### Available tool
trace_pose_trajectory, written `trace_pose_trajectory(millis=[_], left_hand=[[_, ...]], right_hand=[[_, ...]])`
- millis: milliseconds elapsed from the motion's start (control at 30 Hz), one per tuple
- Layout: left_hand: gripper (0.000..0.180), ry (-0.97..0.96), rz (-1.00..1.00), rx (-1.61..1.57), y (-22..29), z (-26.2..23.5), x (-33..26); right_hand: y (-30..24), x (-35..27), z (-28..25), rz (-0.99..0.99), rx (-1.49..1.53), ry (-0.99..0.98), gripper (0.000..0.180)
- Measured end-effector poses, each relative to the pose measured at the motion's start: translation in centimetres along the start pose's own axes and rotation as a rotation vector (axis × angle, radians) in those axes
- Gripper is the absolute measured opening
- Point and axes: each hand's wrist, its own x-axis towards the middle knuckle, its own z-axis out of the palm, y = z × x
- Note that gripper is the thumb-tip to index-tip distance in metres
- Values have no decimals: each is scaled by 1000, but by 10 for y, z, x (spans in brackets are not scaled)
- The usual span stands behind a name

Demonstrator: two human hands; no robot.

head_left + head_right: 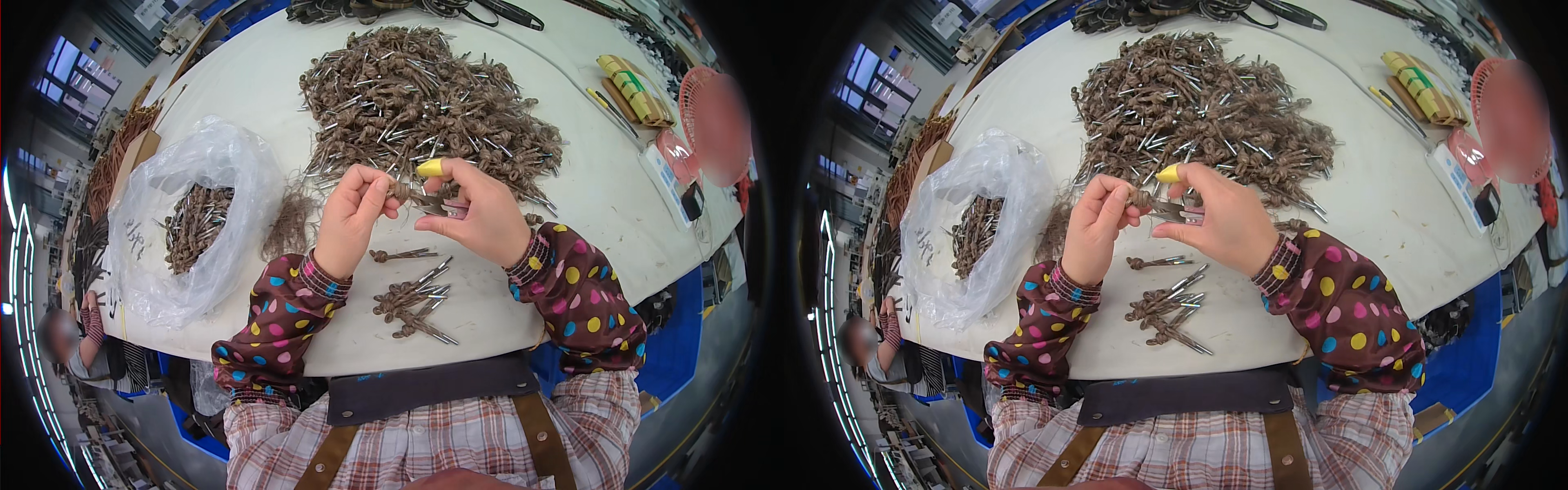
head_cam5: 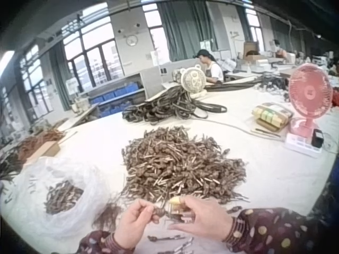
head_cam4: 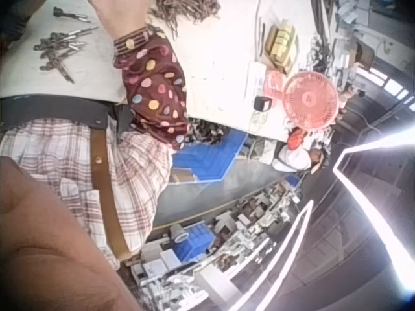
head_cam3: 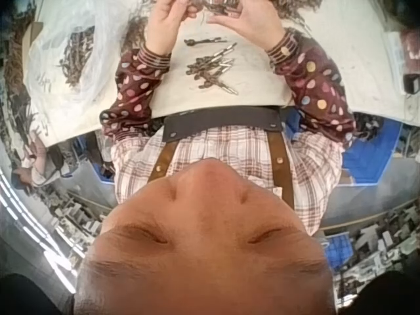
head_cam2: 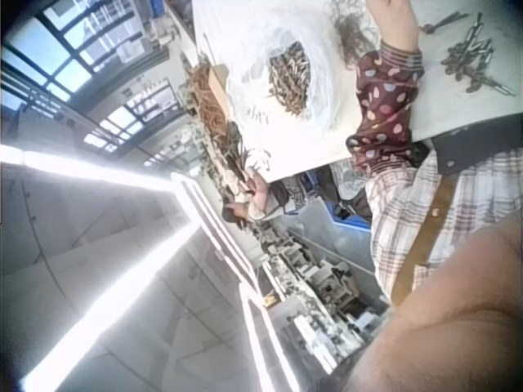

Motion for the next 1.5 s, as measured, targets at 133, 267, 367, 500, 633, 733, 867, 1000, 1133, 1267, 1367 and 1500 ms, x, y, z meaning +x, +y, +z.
trace_pose_trajectory(millis=[133,267,367,500,633,733,867,1000,1133,1267,1367,1500], left_hand=[[19,-28,-19,-173,-2,-3,2],[25,39,478,575,14,-1,3],[35,43,775,1038,13,-3,5],[35,85,934,1180,8,-6,7],[32,69,998,1253,12,-11,5],[32,37,1049,1317,11,-13,7],[16,11,925,1271,11,-8,7],[8,-389,472,980,15,-7,2],[9,-625,392,1034,16,-15,0],[16,-229,507,1212,21,-15,2],[20,32,515,1155,26,-9,2],[19,174,615,1262,20,6,-5]], right_hand=[[9,0,7,62,-9,-48,36],[16,5,0,304,313,-83,26],[7,7,-4,424,445,-146,24],[4,7,-7,573,506,-265,24],[5,7,-8,648,602,-287,24],[2,6,-5,602,517,-260,24],[1,6,-2,532,449,-142,22],[13,6,-2,487,379,-44,20],[16,8,-7,500,456,10,18],[17,6,-5,449,344,6,18],[15,4,3,380,283,27,19],[8,-3,8,343,244,-16,17]])
